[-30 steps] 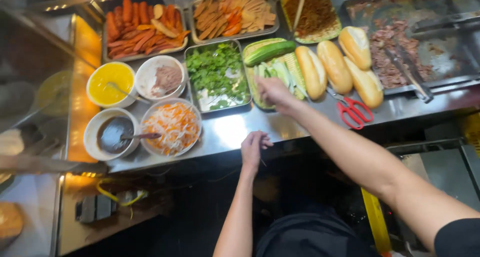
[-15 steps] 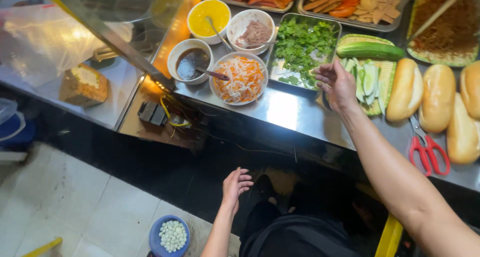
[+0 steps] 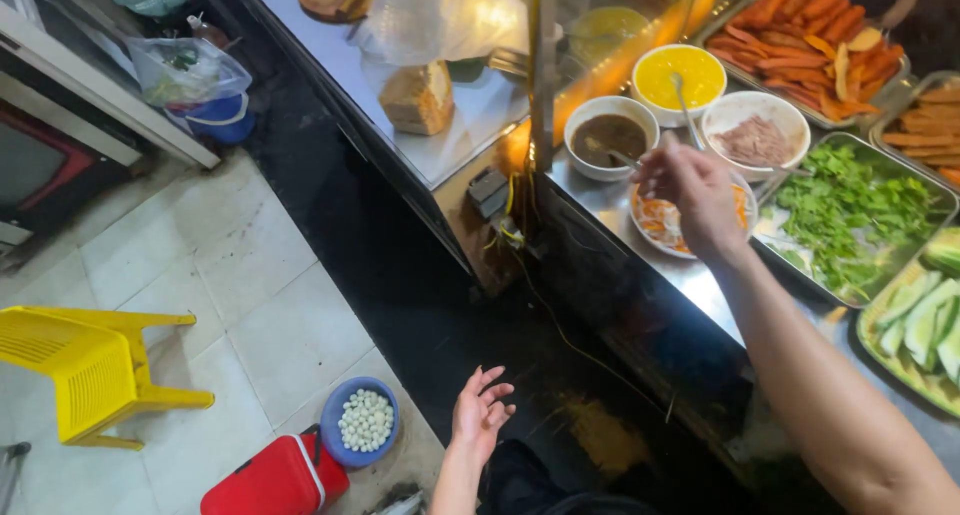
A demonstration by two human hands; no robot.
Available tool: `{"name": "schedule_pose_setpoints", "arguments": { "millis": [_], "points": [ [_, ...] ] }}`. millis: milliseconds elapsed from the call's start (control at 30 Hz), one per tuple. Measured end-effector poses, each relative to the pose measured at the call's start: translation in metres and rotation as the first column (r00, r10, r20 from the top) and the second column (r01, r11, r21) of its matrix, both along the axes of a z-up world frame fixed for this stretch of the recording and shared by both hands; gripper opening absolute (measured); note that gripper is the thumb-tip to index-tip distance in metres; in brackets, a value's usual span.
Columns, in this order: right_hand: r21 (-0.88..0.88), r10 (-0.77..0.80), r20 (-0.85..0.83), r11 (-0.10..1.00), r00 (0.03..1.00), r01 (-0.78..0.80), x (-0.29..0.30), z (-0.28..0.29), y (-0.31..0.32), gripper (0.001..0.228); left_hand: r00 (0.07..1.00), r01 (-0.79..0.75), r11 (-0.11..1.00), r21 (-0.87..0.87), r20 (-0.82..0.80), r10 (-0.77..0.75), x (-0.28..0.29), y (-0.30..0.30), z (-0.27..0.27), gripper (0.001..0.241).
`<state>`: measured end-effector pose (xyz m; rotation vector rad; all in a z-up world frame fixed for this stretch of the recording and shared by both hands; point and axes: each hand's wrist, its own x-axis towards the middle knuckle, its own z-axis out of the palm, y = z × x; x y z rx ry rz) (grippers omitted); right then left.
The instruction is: Preparing a beverage with toppings and ice, followed by toasting a banh mi and packaging them for a customer.
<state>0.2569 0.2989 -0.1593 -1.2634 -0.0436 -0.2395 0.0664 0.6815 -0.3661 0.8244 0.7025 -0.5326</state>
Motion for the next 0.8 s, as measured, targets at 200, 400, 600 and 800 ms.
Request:
{"name": "schedule_pose_setpoints", "arguments": {
  "millis": [200,400,600,800],
  "points": [
    [-0.34,0.194,-0.218,0.903,0.956,-0.261,0.058,0.001,0.167,0.039,0.976,0.188,0.975,0.116,0.085,-0.199,0.077,0.058,0.057,0.051],
    [-0.543,0.136,-0.309,0.787,0.941,-0.292,0.015,0.028,0.211,0.042,0.749,0.615,0.768,0.18,0.171,-0.64,0.176,0.081,0.073,0.062],
    [-0.715,-0.414,-0.312,0.695,0.855,0.076,-0.198,0.007,0.138,0.039,0.393,0.844,0.448,0.296,0.228,-0.891,0.223,0.02,0.048,0.06],
    [-0.535,-0.82,-0.515,0.534,0.248,0.655,-0.449,-0.049,0.141,0.029,0.113,0.917,0.217,0.334,0.304,-0.946,0.201,-0.071,0.08,0.068]
  ]
}}
